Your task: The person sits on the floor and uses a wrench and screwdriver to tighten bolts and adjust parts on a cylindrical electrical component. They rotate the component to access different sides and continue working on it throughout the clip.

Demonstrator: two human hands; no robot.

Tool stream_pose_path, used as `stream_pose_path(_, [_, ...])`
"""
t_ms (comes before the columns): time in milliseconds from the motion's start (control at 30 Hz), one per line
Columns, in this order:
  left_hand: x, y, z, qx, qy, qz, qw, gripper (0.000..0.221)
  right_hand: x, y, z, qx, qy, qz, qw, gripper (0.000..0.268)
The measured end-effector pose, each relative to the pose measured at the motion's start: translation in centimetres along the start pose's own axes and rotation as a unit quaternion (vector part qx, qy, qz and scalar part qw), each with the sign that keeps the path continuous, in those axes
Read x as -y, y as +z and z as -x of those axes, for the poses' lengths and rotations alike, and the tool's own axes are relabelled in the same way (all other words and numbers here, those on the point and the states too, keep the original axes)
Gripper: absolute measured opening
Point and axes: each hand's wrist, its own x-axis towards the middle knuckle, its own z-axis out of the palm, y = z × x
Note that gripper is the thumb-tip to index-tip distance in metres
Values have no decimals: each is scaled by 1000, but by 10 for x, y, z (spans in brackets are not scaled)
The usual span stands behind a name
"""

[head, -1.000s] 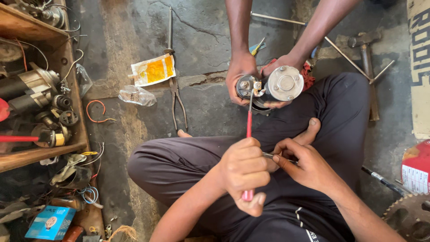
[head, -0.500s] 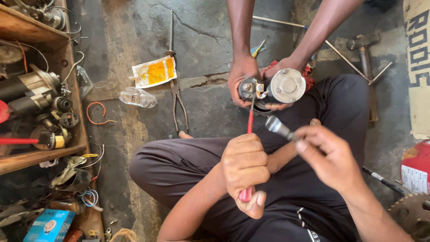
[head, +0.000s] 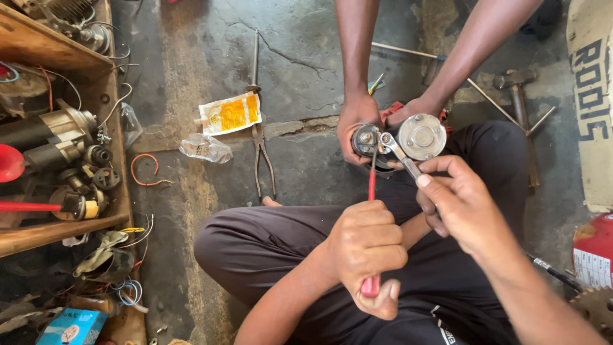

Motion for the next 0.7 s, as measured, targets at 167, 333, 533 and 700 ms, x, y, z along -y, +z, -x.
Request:
stream_pose_path(167, [1,-1,0,-1,-1,6,1000,26,29,-12,-7,96,126,-12,987,34])
stream_pose_path(333, [0,-4,3,4,-9,7,1000,26,53,-15,-20,112,210,91,967,45])
stream_pose_path(533, [3,-6,3,-16,-20,37,999,26,34,-16,-25,159,286,-60,943,51])
stream_pose_path(700, [2,-9,0,-21,-34,52,998,27,31,-12,-37,200,287,-75,934,54])
